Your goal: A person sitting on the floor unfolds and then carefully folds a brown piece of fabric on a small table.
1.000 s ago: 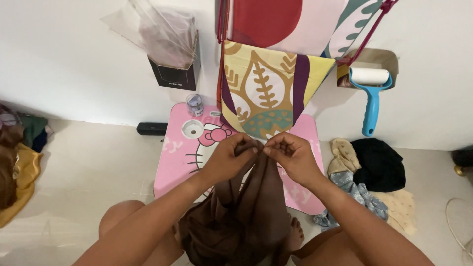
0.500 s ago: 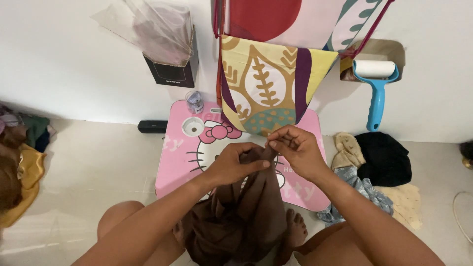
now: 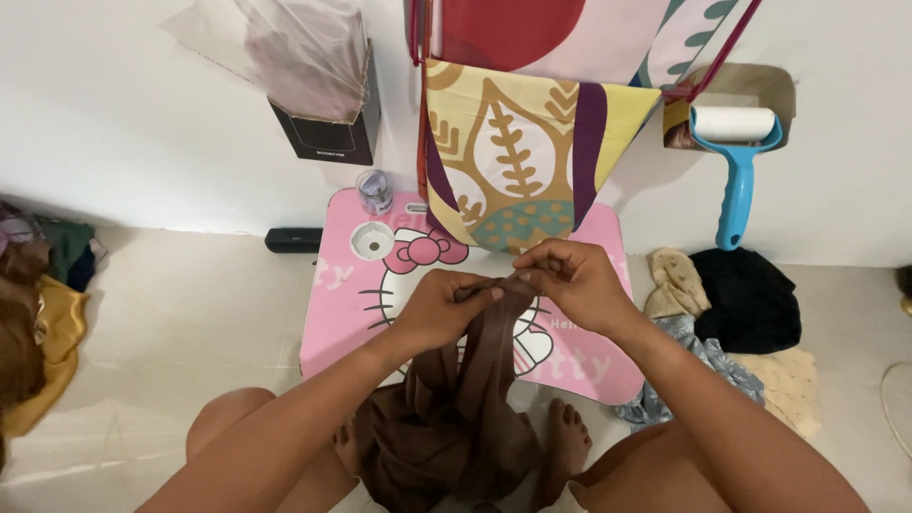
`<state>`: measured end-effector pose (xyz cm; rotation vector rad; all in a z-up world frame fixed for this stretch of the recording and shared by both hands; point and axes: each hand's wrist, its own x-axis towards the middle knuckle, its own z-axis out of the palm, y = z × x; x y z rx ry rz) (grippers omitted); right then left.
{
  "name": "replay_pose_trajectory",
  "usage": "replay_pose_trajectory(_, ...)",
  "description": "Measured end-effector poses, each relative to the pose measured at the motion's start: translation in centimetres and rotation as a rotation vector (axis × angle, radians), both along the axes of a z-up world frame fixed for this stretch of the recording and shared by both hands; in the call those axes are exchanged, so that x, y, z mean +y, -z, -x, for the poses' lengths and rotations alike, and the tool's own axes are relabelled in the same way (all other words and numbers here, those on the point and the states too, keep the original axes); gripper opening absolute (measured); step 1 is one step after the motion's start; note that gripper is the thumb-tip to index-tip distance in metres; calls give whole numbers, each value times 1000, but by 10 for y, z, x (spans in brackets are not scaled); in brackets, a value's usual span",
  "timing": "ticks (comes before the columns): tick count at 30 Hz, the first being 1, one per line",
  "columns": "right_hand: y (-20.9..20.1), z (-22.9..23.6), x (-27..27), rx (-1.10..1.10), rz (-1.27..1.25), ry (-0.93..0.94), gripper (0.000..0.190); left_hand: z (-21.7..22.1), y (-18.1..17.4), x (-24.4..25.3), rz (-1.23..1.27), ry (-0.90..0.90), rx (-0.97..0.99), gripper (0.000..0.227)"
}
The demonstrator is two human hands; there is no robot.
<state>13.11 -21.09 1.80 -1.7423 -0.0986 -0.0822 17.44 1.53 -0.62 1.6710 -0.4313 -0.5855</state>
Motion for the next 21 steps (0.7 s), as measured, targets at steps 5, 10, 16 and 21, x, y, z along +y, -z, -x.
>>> replay_pose_trajectory(5, -1, 0, 0, -35, 118, 30, 18, 0, -5, 1, -7, -35, 2, 25)
replay_pose_trajectory(10, -13, 2, 7, -100, 225, 46, 16, 0, -3, -2, -3, -81, 6, 26)
replay_pose_trajectory(16, -22, 8, 13, -247, 398, -10, 15, -1, -13, -5, 61, -161, 29, 25)
replay_pose_trajectory(21, -18, 11, 13, -277, 436, 7, 16, -1, -2, -5, 98, -197, 84, 24)
